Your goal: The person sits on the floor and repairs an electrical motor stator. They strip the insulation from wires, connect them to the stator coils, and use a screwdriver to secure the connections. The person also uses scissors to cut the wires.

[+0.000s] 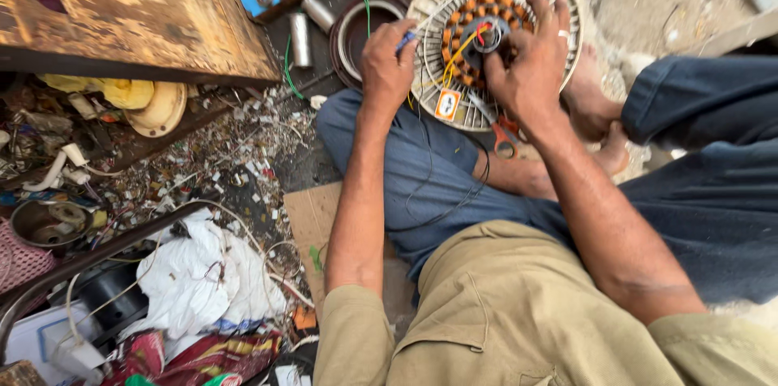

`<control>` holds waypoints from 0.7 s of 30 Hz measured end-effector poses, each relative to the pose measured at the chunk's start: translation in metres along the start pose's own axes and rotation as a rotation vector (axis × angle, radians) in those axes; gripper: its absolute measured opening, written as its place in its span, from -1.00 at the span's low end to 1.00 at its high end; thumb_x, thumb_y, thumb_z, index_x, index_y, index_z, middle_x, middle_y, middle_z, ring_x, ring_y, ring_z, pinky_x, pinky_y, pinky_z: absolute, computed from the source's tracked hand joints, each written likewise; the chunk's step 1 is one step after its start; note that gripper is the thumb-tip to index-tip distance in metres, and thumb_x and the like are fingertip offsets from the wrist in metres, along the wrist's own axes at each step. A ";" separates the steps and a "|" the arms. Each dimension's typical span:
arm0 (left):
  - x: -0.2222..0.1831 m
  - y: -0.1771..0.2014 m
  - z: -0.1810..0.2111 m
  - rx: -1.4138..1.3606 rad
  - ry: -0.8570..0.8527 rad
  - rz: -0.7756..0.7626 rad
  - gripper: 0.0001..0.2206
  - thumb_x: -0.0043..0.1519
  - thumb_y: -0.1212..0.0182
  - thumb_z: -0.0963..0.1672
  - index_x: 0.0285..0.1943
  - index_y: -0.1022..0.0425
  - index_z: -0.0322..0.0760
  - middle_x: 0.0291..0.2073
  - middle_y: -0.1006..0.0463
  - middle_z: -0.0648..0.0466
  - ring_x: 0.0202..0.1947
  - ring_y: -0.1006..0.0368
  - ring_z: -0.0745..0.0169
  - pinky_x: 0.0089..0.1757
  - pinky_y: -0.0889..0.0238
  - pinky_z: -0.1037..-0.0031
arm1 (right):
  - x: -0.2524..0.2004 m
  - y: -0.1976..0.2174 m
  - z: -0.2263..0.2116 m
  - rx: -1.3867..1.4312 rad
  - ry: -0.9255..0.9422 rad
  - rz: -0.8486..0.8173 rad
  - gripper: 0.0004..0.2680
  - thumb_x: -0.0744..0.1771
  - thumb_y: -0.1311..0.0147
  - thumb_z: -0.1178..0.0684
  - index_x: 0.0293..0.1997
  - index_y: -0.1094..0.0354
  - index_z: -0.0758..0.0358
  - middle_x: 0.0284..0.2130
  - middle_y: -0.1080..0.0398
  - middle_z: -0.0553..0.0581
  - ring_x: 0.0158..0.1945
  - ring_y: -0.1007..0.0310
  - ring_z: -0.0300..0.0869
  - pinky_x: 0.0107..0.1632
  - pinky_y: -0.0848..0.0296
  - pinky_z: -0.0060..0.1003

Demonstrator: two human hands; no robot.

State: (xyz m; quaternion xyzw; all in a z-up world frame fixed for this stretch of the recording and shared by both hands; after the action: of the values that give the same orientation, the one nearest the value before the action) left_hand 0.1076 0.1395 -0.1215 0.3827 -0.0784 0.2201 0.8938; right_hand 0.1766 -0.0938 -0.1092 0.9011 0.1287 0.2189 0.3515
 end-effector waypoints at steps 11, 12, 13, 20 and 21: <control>0.028 0.041 0.104 -0.313 -0.253 -0.015 -0.70 0.41 -0.20 -0.04 0.27 -0.46 -0.18 0.14 -0.55 -0.07 0.16 -0.50 0.10 0.15 -0.46 0.26 | 0.004 0.001 0.002 0.028 -0.083 -0.018 -0.85 0.24 -0.24 0.10 -0.26 -0.52 0.40 0.36 -0.15 0.52 0.48 0.10 0.47 0.45 -0.01 0.31; 0.023 0.040 0.126 -0.139 -0.394 -0.031 -0.61 0.30 -0.25 -0.01 0.23 -0.44 -0.24 0.09 -0.56 -0.09 0.11 -0.50 0.06 0.12 -0.35 0.11 | 0.003 0.001 0.002 0.031 -0.079 -0.025 -0.85 0.24 -0.24 0.09 -0.25 -0.54 0.39 0.36 -0.15 0.52 0.48 0.11 0.47 0.44 0.00 0.32; 0.019 0.035 0.148 0.040 -0.539 -0.046 -0.52 0.20 -0.30 0.03 0.20 -0.43 -0.31 0.04 -0.57 -0.11 0.07 -0.50 0.01 0.09 -0.24 -0.04 | 0.005 0.001 0.002 0.035 -0.073 -0.026 -0.84 0.24 -0.25 0.09 -0.24 -0.55 0.38 0.36 -0.15 0.52 0.48 0.12 0.47 0.44 0.01 0.33; 0.033 0.016 0.161 0.178 -0.318 -0.278 -0.78 0.34 -0.26 -0.23 0.16 -0.55 -0.32 -0.24 -0.53 0.00 -0.28 -0.50 0.18 -0.27 -0.44 0.37 | 0.008 0.003 0.000 -0.001 -0.063 -0.010 -0.86 0.25 -0.23 0.08 -0.28 -0.52 0.36 0.39 -0.13 0.48 0.50 0.14 0.46 0.42 -0.01 0.34; 0.029 0.022 0.161 0.188 -0.344 -0.233 -0.79 0.30 -0.27 -0.25 0.11 -0.57 -0.32 -0.27 -0.52 0.01 -0.27 -0.50 0.16 -0.25 -0.43 0.35 | 0.005 0.001 0.000 0.013 -0.078 -0.016 -0.87 0.25 -0.23 0.08 -0.31 -0.52 0.35 0.39 -0.13 0.48 0.50 0.13 0.45 0.41 -0.03 0.33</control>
State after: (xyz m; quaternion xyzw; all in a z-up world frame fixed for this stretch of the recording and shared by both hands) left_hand 0.1280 0.0469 0.0137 0.5026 -0.1640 0.0534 0.8471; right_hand 0.1815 -0.0929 -0.1066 0.9101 0.1236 0.1800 0.3523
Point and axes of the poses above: each hand's wrist, its own x-axis towards the middle knuckle, its own y-axis out of the back of the hand, z = x × y, the point moved 6 cm from there along x, towards the middle knuckle
